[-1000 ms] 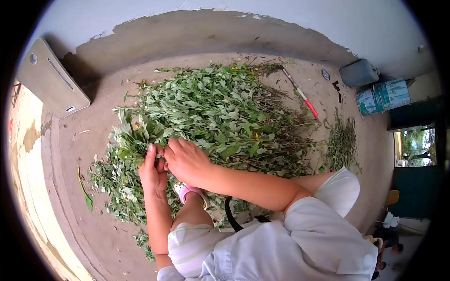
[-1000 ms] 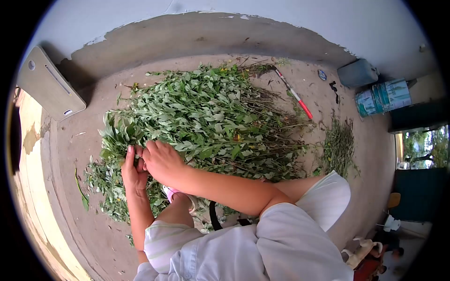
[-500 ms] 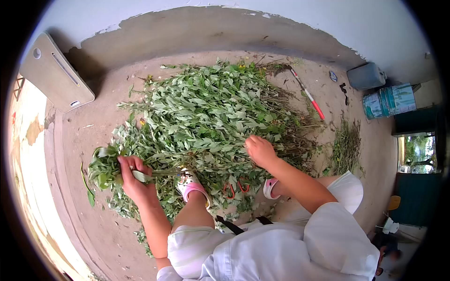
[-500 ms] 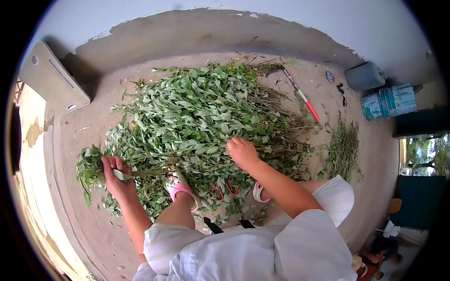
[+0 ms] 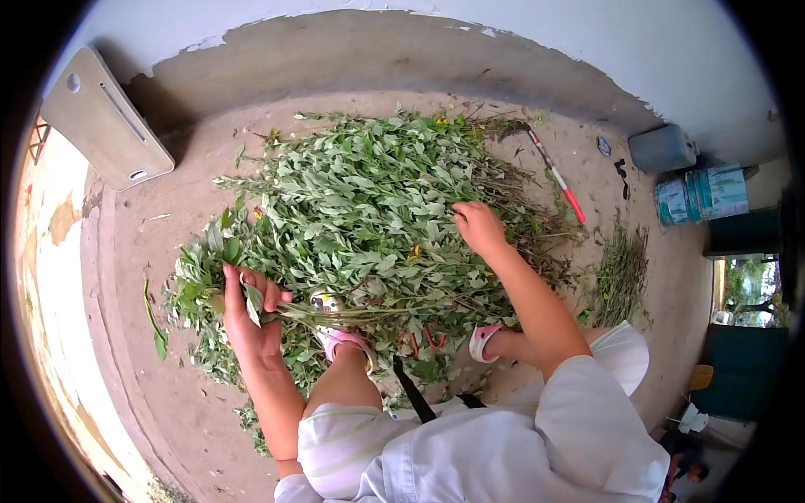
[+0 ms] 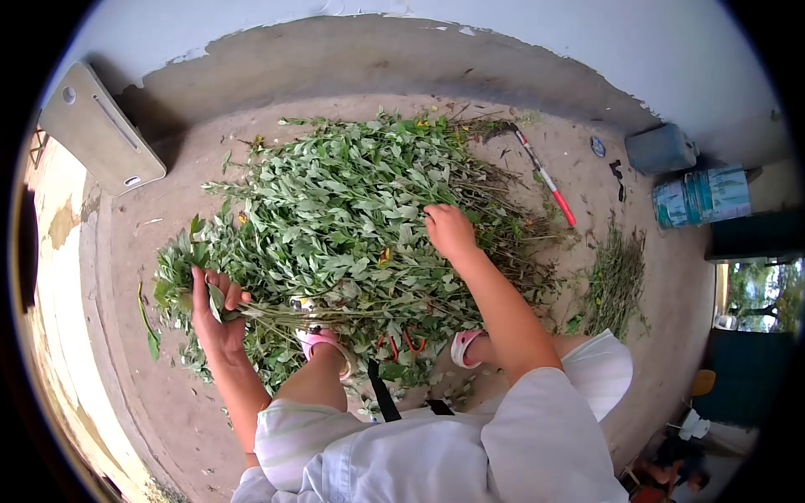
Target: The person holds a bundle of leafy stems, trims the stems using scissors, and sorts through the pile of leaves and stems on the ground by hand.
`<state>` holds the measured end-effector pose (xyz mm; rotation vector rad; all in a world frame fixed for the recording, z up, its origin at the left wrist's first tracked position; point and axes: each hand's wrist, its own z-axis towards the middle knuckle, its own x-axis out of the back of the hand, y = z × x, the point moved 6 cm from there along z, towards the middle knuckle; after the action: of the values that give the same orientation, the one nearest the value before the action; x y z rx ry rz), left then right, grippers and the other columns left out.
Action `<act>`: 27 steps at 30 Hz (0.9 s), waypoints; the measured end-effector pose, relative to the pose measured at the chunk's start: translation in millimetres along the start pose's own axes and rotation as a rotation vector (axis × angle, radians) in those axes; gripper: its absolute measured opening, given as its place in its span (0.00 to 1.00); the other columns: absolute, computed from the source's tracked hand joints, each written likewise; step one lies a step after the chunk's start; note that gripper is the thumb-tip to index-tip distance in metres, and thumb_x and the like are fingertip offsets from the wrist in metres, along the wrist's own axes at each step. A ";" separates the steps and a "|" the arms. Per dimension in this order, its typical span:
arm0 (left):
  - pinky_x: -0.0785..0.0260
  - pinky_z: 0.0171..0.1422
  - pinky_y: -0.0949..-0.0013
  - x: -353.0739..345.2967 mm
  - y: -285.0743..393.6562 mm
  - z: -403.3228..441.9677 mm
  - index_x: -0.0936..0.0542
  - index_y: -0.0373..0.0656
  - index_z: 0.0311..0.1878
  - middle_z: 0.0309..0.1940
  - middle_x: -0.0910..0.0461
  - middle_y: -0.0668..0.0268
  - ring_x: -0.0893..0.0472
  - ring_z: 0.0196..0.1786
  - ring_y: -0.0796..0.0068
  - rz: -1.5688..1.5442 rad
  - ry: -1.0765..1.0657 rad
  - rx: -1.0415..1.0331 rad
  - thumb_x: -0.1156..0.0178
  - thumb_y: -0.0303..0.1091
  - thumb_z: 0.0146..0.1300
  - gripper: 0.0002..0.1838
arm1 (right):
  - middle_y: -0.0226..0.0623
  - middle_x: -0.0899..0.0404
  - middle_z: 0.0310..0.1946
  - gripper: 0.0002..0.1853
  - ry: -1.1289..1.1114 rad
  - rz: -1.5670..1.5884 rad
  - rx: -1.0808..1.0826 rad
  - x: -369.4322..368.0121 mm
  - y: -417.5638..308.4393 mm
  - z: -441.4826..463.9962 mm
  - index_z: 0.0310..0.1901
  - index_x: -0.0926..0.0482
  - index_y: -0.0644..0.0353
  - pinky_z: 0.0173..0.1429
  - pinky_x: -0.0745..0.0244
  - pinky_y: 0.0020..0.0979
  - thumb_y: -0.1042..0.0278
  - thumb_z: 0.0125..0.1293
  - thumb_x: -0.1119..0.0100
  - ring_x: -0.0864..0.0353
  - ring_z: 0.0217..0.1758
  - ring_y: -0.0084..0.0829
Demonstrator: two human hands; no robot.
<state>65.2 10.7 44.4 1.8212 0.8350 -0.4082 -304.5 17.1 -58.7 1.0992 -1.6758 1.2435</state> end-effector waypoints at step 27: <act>0.40 0.22 0.79 -8.0 -40.8 25.6 0.38 0.39 0.58 0.55 0.34 0.53 0.43 0.13 0.87 -0.204 -0.229 0.119 0.54 0.36 0.60 0.22 | 0.43 0.29 0.25 0.10 -0.164 0.521 0.406 49.2 -143.6 -42.1 0.36 0.30 0.67 0.34 0.33 0.30 0.67 0.60 0.50 0.29 0.27 0.38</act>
<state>33.4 -6.8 11.6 1.7621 0.8532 -0.7972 -183.0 26.3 41.2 1.0465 -1.9629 1.9337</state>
